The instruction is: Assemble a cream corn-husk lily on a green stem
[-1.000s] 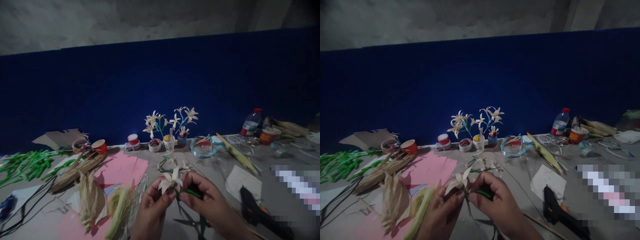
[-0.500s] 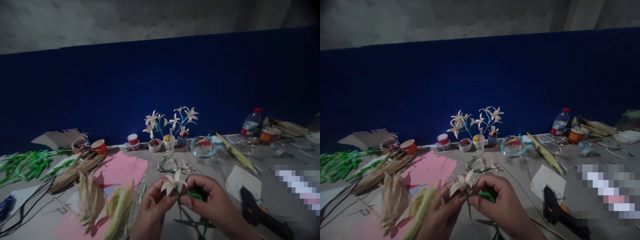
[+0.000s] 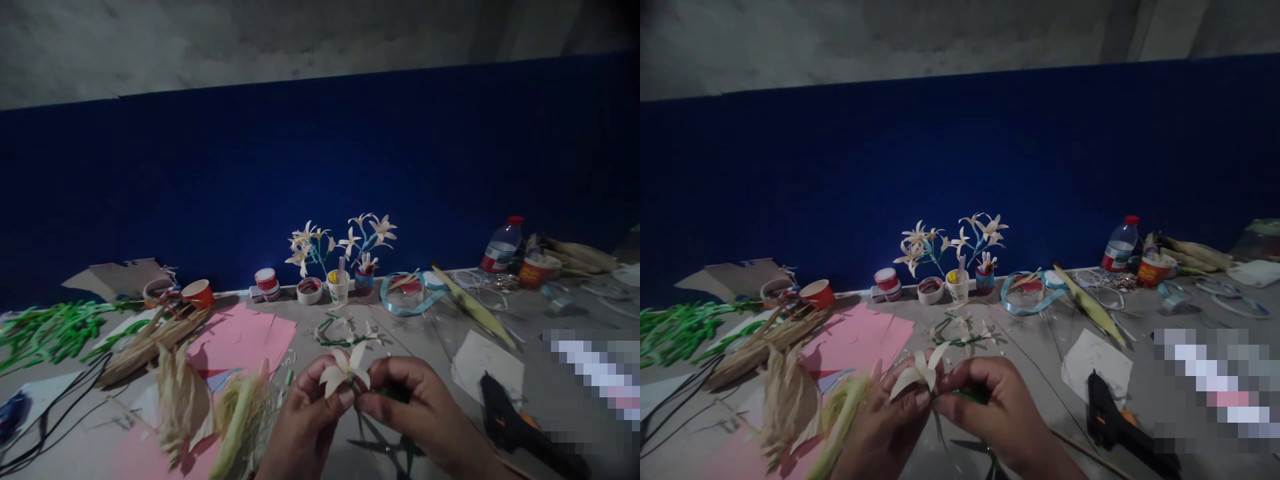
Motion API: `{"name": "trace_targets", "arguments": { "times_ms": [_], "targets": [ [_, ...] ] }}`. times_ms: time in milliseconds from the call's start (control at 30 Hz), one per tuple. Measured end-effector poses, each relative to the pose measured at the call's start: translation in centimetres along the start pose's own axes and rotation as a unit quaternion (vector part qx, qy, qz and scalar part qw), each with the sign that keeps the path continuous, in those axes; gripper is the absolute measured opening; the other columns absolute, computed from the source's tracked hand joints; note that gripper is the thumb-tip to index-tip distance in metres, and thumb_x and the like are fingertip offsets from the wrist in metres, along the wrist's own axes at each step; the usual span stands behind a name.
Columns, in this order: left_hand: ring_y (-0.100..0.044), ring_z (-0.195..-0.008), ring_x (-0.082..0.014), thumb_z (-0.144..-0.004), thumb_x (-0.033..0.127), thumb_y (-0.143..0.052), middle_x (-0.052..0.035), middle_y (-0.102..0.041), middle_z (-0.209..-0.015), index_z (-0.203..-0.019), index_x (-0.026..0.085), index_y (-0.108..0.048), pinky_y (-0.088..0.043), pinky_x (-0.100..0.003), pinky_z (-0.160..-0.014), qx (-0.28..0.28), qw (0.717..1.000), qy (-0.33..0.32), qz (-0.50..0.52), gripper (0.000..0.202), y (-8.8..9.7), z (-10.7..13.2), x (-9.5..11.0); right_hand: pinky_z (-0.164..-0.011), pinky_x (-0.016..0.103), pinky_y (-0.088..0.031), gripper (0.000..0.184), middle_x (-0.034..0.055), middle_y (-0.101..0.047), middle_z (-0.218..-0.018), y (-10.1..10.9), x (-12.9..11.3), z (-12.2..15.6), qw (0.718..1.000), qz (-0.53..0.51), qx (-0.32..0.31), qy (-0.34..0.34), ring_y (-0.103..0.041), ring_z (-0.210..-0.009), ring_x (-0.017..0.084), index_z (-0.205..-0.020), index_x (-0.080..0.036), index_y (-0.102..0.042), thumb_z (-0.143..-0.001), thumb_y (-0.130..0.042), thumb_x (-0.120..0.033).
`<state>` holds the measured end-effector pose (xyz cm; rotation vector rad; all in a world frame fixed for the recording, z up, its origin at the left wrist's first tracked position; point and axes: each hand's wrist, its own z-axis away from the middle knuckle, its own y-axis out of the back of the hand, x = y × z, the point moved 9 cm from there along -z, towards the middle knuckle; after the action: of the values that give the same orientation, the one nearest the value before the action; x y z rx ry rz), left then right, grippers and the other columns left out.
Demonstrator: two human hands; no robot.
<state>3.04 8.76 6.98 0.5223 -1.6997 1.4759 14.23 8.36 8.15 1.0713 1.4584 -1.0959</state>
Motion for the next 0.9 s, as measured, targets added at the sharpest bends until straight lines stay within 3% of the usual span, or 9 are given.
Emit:
{"name": "trace_targets", "arguments": {
  "times_ms": [100,267,367,433,567,733,900],
  "targets": [
    [-0.058,-0.073,-0.0156,-0.065,0.015,-0.081,0.0000,-0.064,-0.071,-0.065,0.017,-0.070,-0.043,-0.023,-0.071,-0.014,1.000,0.001,-0.002,0.011,-0.2,0.0,0.3,-0.058,0.023,-0.044,0.014,-0.0027,-0.062,-0.061,-0.2,-1.1,-0.1,0.997,0.058,-0.024,0.040,-0.052,-0.059,0.012,-0.063,-0.019,-0.069,-0.072,-0.076,-0.027],
    [-0.054,-0.069,-0.0153,-0.066,0.015,-0.081,0.0002,-0.061,-0.068,-0.072,0.016,-0.072,-0.042,-0.025,-0.068,-0.049,0.999,0.017,0.002,0.011,-0.6,-0.3,0.2,-0.061,0.024,-0.046,0.016,-0.0020,-0.063,-0.059,-0.3,-1.7,-0.5,0.994,0.064,-0.038,0.075,-0.056,-0.060,0.014,-0.060,-0.020,-0.067,-0.072,-0.075,-0.027],
    [-0.054,-0.072,-0.0155,-0.066,0.018,-0.083,-0.0010,-0.063,-0.072,-0.076,0.015,-0.073,-0.042,-0.025,-0.070,-0.057,0.998,0.022,0.019,0.014,-0.7,-0.6,-0.4,-0.062,0.024,-0.047,0.016,-0.0019,-0.064,-0.061,-0.1,-1.2,-0.5,0.995,0.060,-0.030,0.080,-0.057,-0.061,0.014,-0.060,-0.020,-0.065,-0.072,-0.073,-0.026],
    [-0.054,-0.072,-0.0149,-0.067,0.021,-0.084,-0.0009,-0.063,-0.072,-0.076,0.016,-0.074,-0.042,-0.024,-0.071,-0.044,0.999,0.013,0.018,0.014,-0.5,-0.7,-0.7,-0.062,0.025,-0.048,0.013,-0.0007,-0.066,-0.063,0.5,-1.1,-0.2,0.992,0.093,0.012,0.090,-0.060,-0.063,0.016,-0.063,-0.021,-0.065,-0.072,-0.073,-0.025],
    [-0.057,-0.075,-0.0151,-0.067,0.026,-0.086,0.0002,-0.065,-0.073,-0.075,0.019,-0.074,-0.044,-0.023,-0.074,0.018,0.999,-0.038,-0.013,0.016,0.5,-0.5,-0.6,-0.061,0.027,-0.051,0.009,0.0022,-0.070,-0.064,1.4,-3.1,0.8,0.953,0.214,0.119,0.180,-0.066,-0.062,0.020,-0.064,-0.022,-0.067,-0.073,-0.070,-0.022],
    [-0.057,-0.077,-0.0179,-0.069,0.031,-0.083,-0.0020,-0.066,-0.075,-0.074,0.017,-0.075,-0.044,-0.025,-0.073,0.060,0.987,-0.108,-0.107,0.016,1.2,0.0,0.7,-0.048,0.023,-0.043,0.016,-0.0013,-0.061,-0.054,-0.3,-5.2,1.7,0.902,0.330,0.107,0.258,-0.058,-0.048,0.015,-0.065,-0.024,-0.061,-0.080,-0.062,-0.019],
    [-0.057,-0.078,-0.0182,-0.070,0.032,-0.082,-0.0017,-0.066,-0.075,-0.076,0.018,-0.075,-0.045,-0.024,-0.074,0.079,0.976,-0.104,-0.173,0.017,1.3,0.2,1.3,-0.051,0.023,-0.042,0.016,-0.0006,-0.059,-0.059,-1.2,-4.8,2.1,0.859,0.432,0.083,0.261,-0.057,-0.052,0.014,-0.069,-0.022,-0.057,-0.085,-0.056,-0.019]
  ]
}}
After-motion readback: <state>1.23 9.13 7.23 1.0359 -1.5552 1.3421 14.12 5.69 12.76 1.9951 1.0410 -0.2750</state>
